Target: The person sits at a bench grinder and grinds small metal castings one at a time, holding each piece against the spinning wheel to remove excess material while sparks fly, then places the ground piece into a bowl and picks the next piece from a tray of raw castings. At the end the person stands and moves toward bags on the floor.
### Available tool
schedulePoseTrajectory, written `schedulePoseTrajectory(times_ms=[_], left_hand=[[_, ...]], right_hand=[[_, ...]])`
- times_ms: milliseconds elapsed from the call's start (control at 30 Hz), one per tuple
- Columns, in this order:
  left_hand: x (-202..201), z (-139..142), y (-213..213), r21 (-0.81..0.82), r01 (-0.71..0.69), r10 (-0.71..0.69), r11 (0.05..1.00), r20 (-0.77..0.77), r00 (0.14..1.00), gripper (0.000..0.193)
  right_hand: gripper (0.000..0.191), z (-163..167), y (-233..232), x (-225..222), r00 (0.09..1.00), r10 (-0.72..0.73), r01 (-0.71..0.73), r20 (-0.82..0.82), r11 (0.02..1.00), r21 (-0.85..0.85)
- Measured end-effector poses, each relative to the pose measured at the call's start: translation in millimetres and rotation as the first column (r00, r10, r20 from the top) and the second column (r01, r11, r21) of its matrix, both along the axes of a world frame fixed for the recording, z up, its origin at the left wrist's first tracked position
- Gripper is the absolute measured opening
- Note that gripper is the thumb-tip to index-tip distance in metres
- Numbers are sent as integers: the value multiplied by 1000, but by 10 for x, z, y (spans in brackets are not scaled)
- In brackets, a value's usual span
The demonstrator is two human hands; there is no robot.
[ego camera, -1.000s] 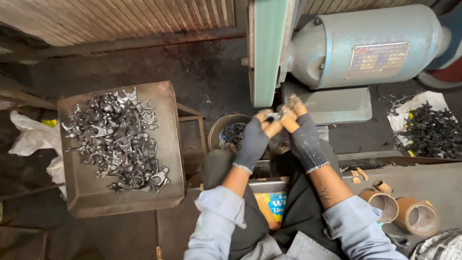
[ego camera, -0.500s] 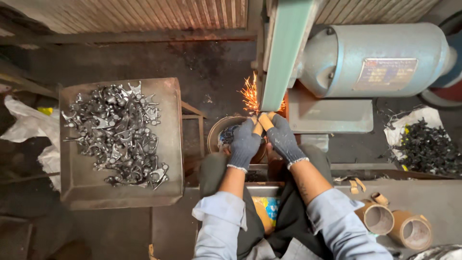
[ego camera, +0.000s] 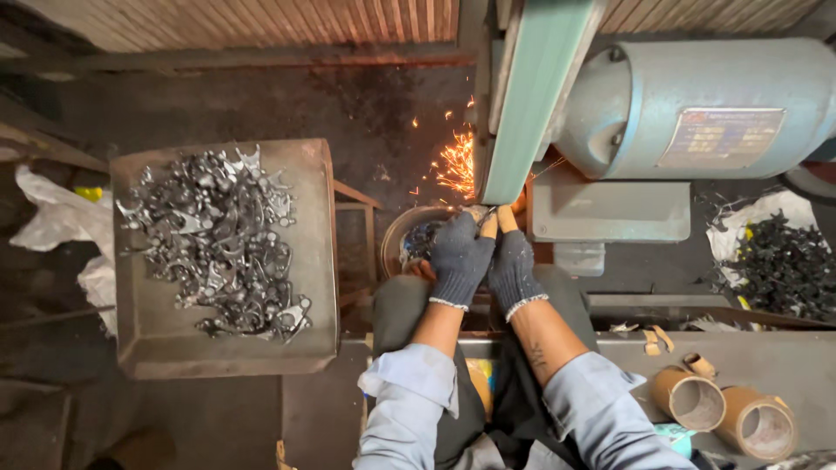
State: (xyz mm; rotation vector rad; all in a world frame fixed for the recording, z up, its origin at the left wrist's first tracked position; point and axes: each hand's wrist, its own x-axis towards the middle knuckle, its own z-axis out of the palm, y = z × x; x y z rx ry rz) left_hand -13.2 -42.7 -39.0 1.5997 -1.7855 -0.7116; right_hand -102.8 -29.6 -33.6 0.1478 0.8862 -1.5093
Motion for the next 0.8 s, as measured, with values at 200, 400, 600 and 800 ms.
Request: schedulePoseTrajectory(times_ms=[200, 400, 600, 800], left_hand=[[23, 118, 132, 101, 276, -89, 956, -795, 601, 30], [-243, 97, 323, 581, 484, 643, 654, -764, 49, 32], [-305, -71, 227, 495, 285, 475, 820, -869, 143, 28], [-120, -270, 28, 90, -26, 72, 996, -564, 823, 23]], right_hand=[[34, 428, 268, -226, 904, 235, -254, -356, 967, -5], [35, 698, 180, -293, 306, 421, -259, -854, 900, 351], [35, 578, -14, -332, 343, 455, -358, -822, 872, 333], [29, 166, -47, -342, 591, 393, -385, -704, 905, 182]])
